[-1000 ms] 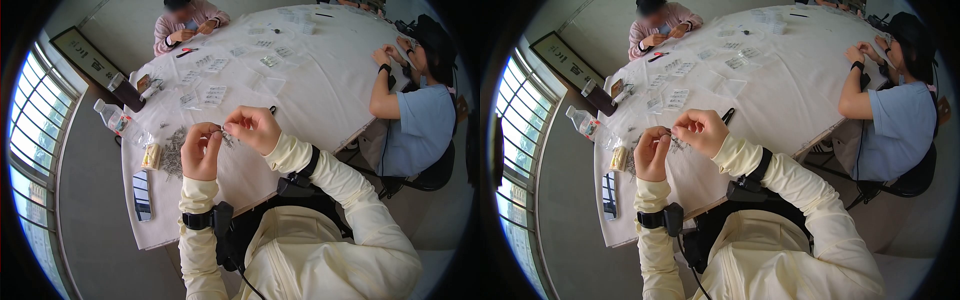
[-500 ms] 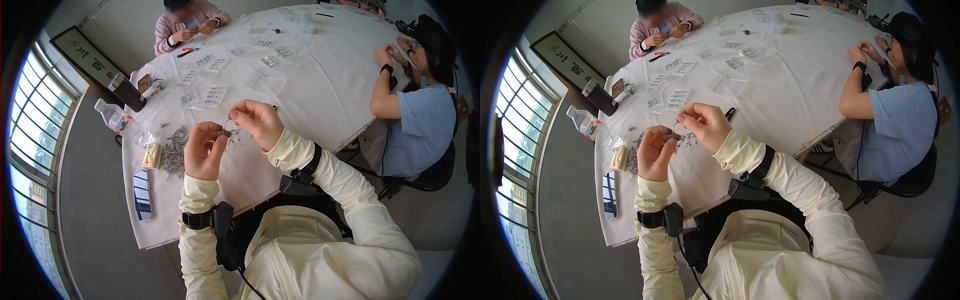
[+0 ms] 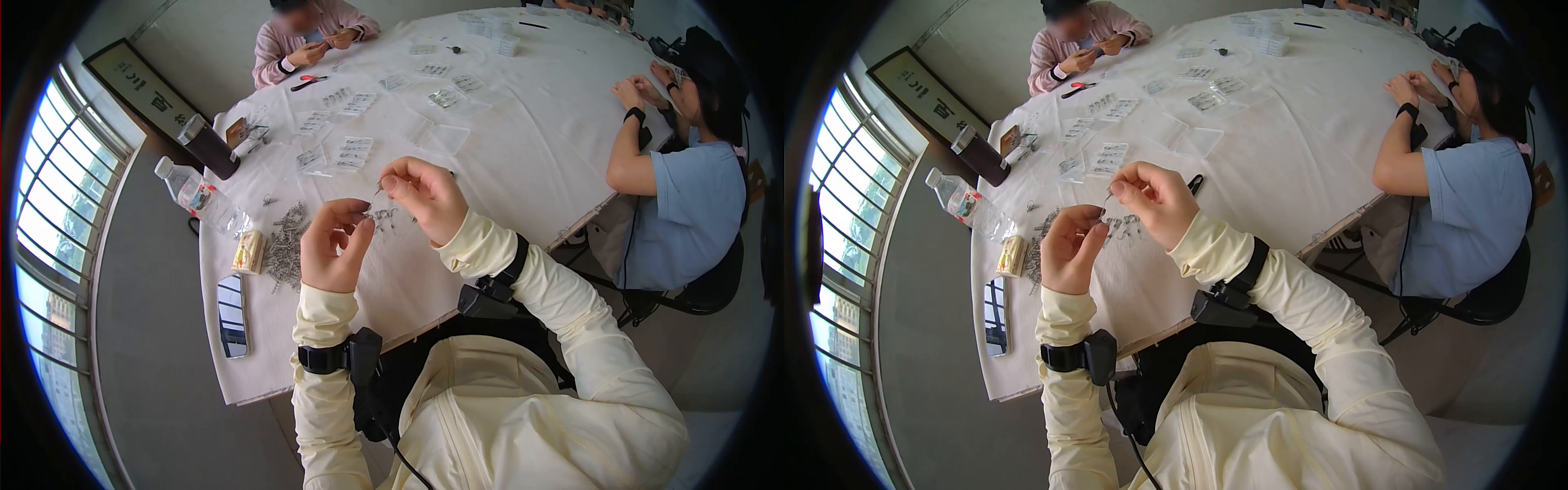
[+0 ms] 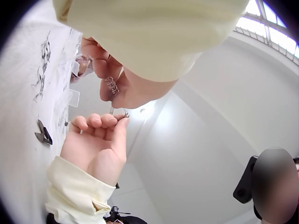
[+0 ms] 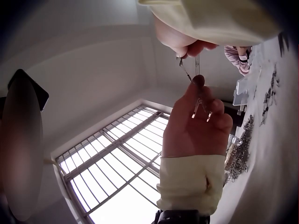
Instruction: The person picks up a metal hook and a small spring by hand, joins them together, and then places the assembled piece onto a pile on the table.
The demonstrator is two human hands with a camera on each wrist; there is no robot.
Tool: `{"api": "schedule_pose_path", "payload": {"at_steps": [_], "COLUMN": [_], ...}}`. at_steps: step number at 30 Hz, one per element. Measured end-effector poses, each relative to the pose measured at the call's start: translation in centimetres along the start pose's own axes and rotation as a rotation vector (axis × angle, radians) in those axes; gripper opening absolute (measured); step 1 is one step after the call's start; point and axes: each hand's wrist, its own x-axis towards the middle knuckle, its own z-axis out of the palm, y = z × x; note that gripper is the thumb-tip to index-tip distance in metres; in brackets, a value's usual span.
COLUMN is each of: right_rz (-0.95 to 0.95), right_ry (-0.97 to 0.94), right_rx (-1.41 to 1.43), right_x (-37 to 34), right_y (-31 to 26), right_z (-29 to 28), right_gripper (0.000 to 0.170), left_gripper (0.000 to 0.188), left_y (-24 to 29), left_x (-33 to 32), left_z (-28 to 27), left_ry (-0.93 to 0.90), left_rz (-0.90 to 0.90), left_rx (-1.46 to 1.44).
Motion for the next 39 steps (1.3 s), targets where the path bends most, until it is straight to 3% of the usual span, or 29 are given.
{"api": "schedule_pose_path", "payload": {"at_steps": [12,17,20,24,26,39], "right_rz": [-0.020,-0.133,-0.043,-0.057,-0.160,-0.204], "right_ry": [-0.023,0.021,-0.057,-0.082,-0.018,0.054], "right_rx": [-0.043,-0.066,-0.094,-0.157,-0.177,-0.175], "right_x": [0.0,0.1,-0.1,-0.2,0.0,0.1], "right_y": [0.3,0.8,0.1,-0.1,0.3,0.7], "right_z": [0.0,0.3,0.1,0.1,0.3,0.1], "right_gripper": [0.015,0.016,0.015,0.015,0.015,0.016], "left_gripper": [0.014,0.011,0.009,0.009,0.009,0.011], "left_y": [0.6,0.9,0.7,0.8,0.7,0.2], "left_x": [-0.1,0.0,-0.1,0.0,0.0,0.1], "left_z": [0.4,0.9,0.6,0.4,0.4,-0.5], "left_ry": [-0.011,0.014,0.004,0.073,0.092,0.008], "left_rz": [-0.025,-0.046,-0.067,-0.093,-0.076,-0.127], "left_rx": [-0.090,-0.132,-0.108,-0.130,-0.160,-0.327]}}
